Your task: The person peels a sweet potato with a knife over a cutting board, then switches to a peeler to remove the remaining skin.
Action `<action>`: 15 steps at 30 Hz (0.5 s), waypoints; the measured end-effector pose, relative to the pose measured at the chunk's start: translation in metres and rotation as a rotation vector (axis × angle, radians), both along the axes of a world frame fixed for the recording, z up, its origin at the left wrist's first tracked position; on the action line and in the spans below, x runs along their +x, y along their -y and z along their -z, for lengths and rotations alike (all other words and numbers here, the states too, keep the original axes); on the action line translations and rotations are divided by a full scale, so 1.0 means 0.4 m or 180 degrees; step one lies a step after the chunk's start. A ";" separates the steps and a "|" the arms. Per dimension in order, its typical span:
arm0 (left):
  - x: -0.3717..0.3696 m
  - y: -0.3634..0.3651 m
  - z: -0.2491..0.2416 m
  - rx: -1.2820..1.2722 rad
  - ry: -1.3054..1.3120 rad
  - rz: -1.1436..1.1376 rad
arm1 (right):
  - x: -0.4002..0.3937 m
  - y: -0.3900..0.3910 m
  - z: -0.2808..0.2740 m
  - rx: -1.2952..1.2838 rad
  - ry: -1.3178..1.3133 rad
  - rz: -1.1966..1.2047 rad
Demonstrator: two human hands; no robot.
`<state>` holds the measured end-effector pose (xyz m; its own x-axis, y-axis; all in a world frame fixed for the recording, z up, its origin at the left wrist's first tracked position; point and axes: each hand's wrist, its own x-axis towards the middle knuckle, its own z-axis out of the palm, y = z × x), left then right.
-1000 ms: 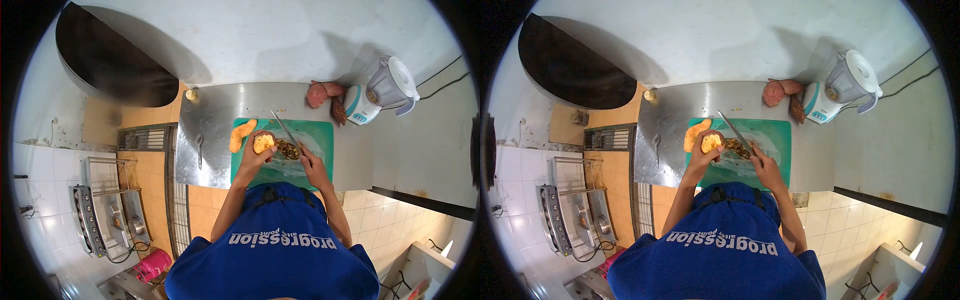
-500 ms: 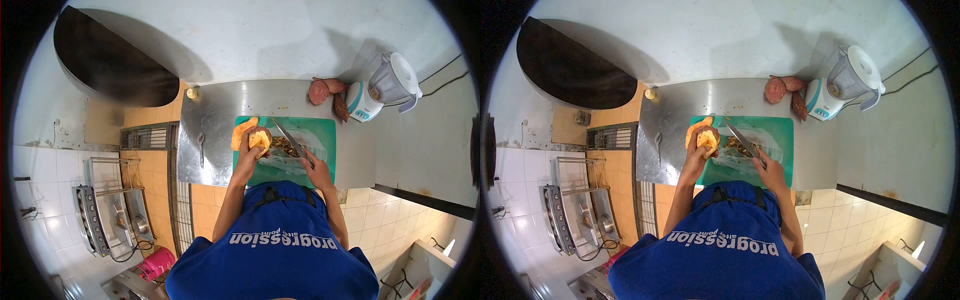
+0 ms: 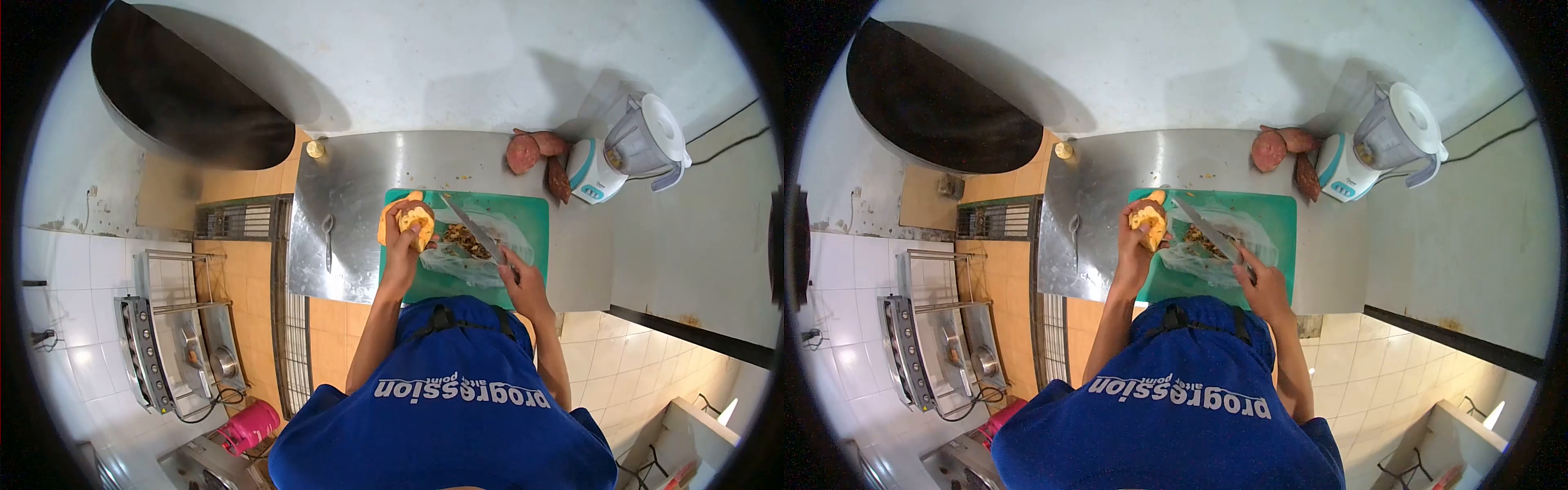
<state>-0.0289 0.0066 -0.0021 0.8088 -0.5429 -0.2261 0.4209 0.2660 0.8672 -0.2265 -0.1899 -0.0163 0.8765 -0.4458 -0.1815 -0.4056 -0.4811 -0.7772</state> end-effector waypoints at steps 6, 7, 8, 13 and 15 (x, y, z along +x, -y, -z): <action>0.010 0.002 -0.003 -0.0645 0.0023 -0.0297 | -0.014 -0.041 -0.073 -0.0152 -0.0055 -0.0425; 0.008 0.006 -0.005 -0.0643 0.0023 -0.0298 | -0.016 -0.049 -0.068 -0.0150 -0.0055 -0.0426; 0.007 0.015 -0.005 -0.0740 0.0045 -0.0460 | -0.017 -0.057 -0.057 -0.0133 0.0049 -0.0395; 0.006 0.007 0.009 -0.0950 0.0159 -0.0357 | -0.005 -0.063 -0.057 -0.0008 -0.0015 -0.0467; 0.000 0.011 0.007 -0.0842 0.0191 -0.0409 | -0.002 -0.064 -0.061 0.0053 -0.0225 -0.0551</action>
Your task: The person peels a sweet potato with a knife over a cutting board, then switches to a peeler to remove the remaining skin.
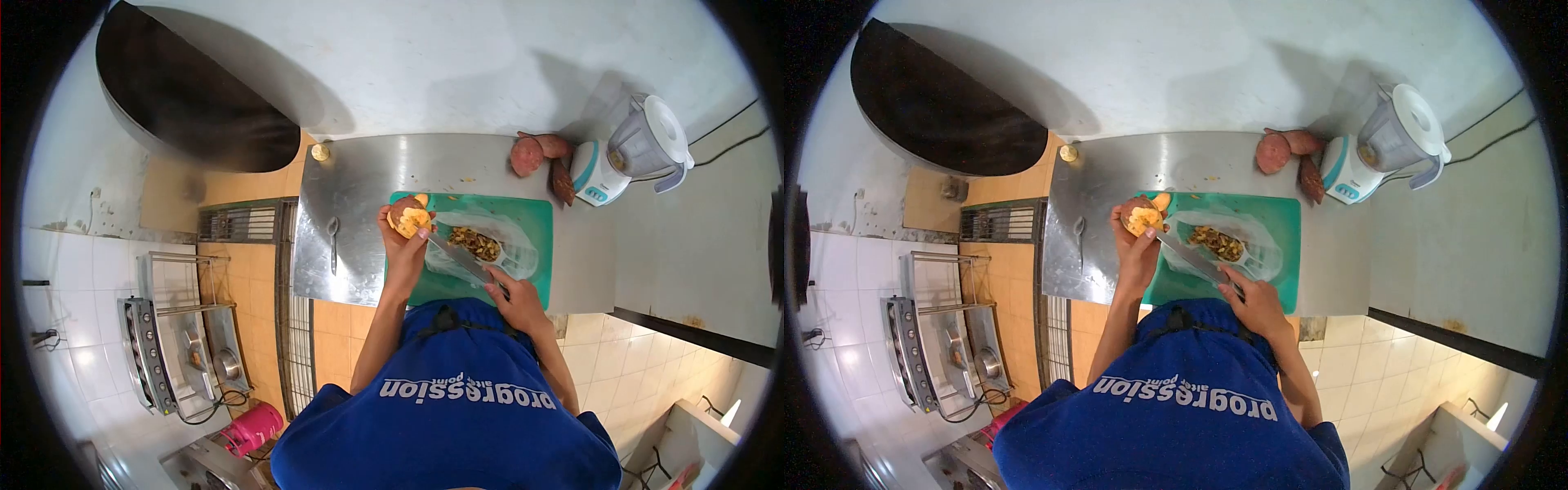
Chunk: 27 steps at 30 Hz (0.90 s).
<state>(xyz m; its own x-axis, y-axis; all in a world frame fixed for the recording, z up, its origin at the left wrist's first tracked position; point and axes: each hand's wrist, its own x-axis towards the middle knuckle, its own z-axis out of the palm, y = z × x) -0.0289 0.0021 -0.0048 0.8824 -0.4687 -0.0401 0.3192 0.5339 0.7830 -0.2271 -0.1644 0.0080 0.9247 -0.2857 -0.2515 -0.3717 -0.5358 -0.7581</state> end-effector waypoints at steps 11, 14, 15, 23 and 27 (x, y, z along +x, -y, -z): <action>0.004 0.003 0.005 -0.0023 0.0052 -0.0050 | 0.003 -0.006 -0.021 0.0526 -0.0153 0.0010; 0.003 0.002 -0.003 0.0033 0.0150 -0.0052 | 0.004 -0.007 -0.034 0.0463 -0.0245 -0.0008; 0.002 0.003 -0.006 0.0033 0.0202 -0.0070 | 0.005 -0.008 -0.039 0.0412 -0.0299 -0.0012; -0.008 0.057 -0.007 0.0108 0.0518 -0.0490 | -0.004 -0.026 0.008 0.0178 0.0226 0.0235; -0.013 0.080 0.005 0.0030 0.0522 -0.0732 | 0.005 -0.034 0.002 -0.0238 0.0375 0.0378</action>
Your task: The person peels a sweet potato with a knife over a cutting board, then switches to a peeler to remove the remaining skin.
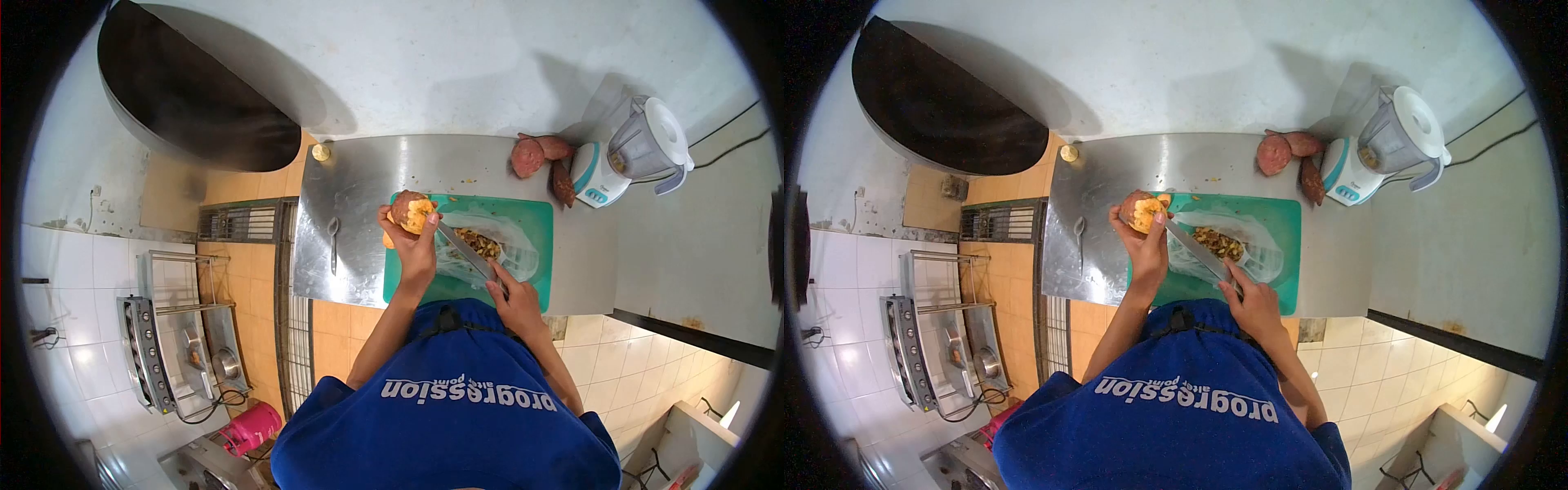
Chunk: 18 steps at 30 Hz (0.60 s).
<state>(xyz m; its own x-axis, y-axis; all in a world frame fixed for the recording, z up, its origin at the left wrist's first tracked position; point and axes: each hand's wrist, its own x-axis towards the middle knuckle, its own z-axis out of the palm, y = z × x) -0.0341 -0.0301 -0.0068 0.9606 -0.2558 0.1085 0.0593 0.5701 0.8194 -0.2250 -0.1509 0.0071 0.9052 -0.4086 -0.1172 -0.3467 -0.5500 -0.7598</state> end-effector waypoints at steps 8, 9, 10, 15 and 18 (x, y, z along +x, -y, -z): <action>-0.003 -0.004 -0.023 0.0066 -0.0122 -0.0031 | 0.012 0.007 -0.017 -0.0135 -0.0161 -0.0089; -0.003 -0.009 -0.034 0.0012 -0.0186 0.0038 | 0.013 0.009 -0.016 0.0023 -0.0026 -0.0161; 0.000 -0.016 -0.036 0.0015 -0.0188 0.0029 | 0.013 0.012 -0.016 0.0027 -0.0028 -0.0169; 0.009 -0.036 -0.028 -0.0216 -0.0329 0.0603 | 0.013 0.020 -0.016 0.0301 -0.0015 -0.0264; 0.011 -0.035 -0.021 -0.0051 -0.0220 0.0421 | 0.009 0.011 -0.003 0.0272 -0.0011 -0.0193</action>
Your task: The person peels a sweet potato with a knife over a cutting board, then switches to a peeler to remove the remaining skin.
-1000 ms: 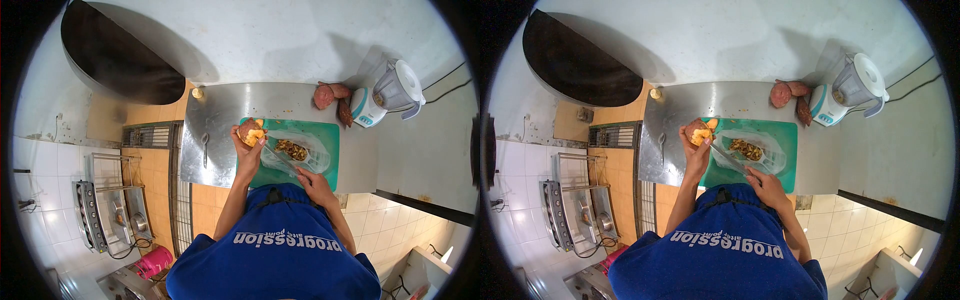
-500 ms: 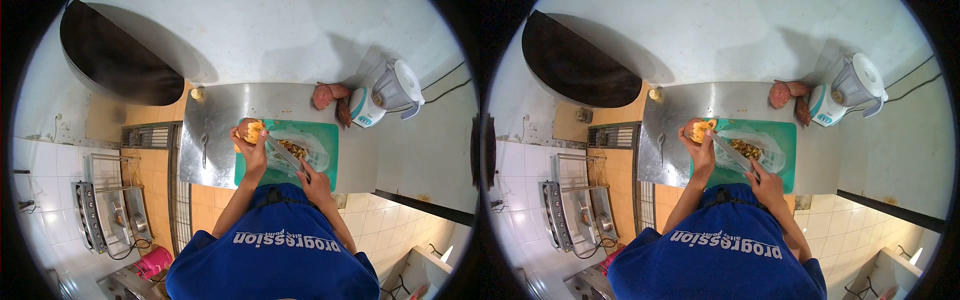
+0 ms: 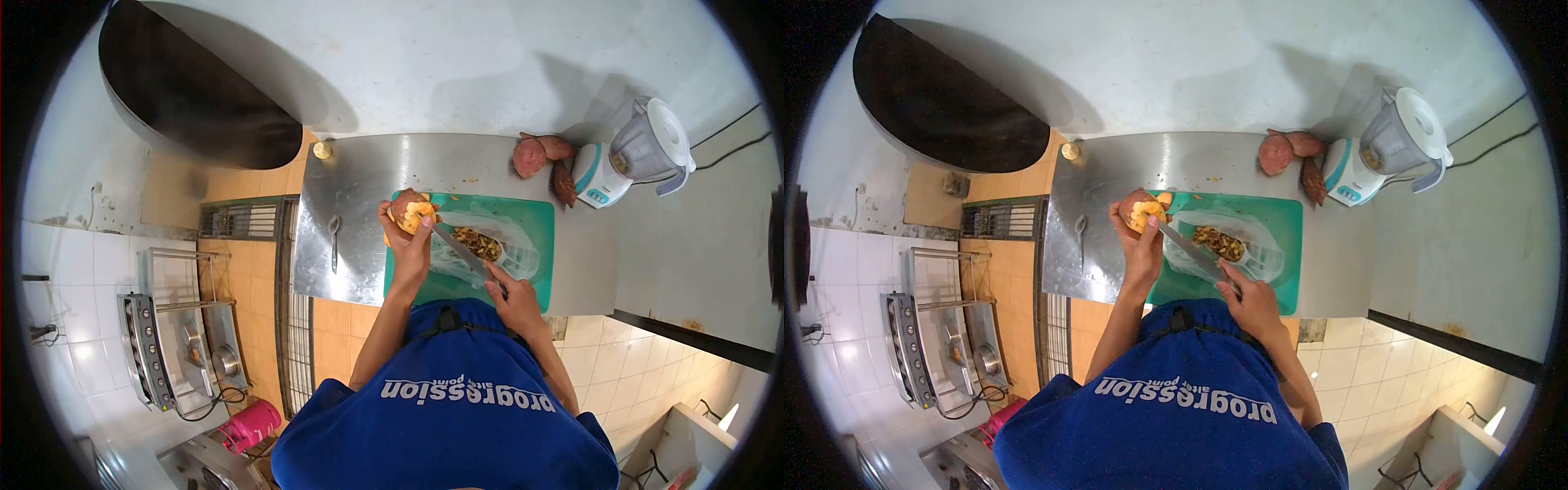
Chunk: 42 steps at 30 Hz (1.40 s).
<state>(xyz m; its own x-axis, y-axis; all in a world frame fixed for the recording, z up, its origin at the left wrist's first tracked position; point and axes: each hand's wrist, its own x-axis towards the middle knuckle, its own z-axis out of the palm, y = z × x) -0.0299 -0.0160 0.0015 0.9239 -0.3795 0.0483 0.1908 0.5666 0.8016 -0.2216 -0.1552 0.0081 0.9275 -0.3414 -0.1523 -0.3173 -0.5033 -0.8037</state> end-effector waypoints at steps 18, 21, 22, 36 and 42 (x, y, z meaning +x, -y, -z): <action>-0.005 0.021 -0.006 -0.0204 -0.0480 -0.0120 | 0.021 0.038 0.039 0.0103 0.0291 0.0892; 0.006 0.006 0.018 0.0008 -0.0682 -0.0041 | 0.019 0.052 -0.010 -0.0111 -0.0007 0.0376; 0.004 0.004 0.025 0.0010 -0.0677 -0.0024 | 0.021 0.052 -0.010 -0.0111 -0.0003 0.0393; -0.030 0.006 0.092 0.1393 0.0812 -0.0373 | -0.023 0.053 0.054 -0.0233 0.0183 0.0707; -0.037 0.017 0.104 0.1069 0.0426 -0.0344 | -0.050 0.040 0.035 -0.0550 0.0174 0.0107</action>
